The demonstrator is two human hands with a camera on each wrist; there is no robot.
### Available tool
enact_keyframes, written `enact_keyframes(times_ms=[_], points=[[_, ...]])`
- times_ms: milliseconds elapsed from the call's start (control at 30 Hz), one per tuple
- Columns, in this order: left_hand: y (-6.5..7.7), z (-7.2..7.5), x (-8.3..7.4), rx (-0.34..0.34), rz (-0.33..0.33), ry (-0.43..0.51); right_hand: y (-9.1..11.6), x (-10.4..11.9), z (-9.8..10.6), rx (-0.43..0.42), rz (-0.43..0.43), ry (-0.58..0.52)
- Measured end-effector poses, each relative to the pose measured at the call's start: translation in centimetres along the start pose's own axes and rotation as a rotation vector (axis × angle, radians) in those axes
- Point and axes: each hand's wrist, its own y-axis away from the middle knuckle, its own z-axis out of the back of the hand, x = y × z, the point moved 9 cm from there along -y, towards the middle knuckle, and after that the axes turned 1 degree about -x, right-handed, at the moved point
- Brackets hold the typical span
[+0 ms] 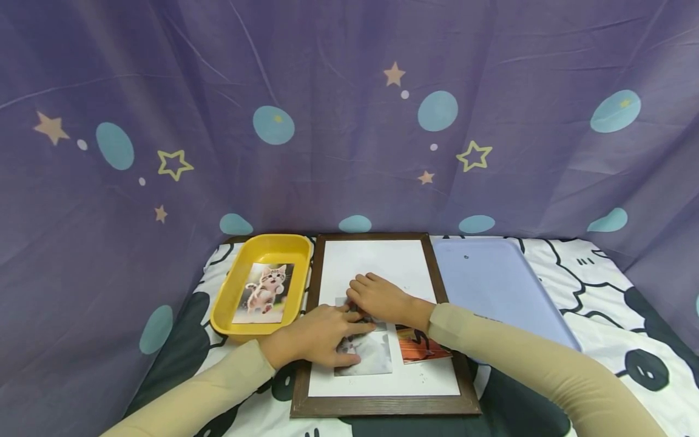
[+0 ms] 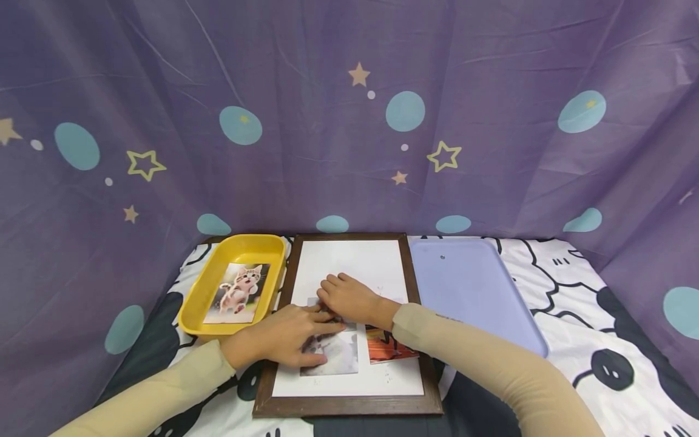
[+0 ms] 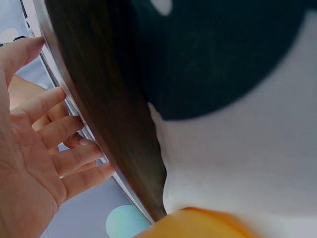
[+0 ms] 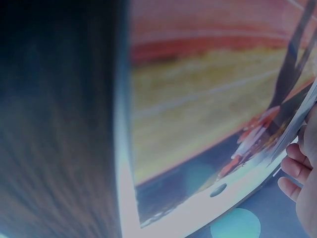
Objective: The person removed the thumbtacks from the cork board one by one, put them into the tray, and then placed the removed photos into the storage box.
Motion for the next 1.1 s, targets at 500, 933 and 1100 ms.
enact_keyframes(times_ms=[500,933,1100], points=[[0.06,-0.19,0.09,0.003,0.002,0.0,-0.06,0.18,0.01,-0.017,0.01,-0.015],[0.01,-0.17,0.06,0.0,0.002,-0.004,-0.06,0.24,0.54,-0.046,0.006,0.015],[0.0,-0.1,-0.01,-0.009,-0.002,-0.003,-0.03,0.28,0.65,-0.046,0.006,0.014]])
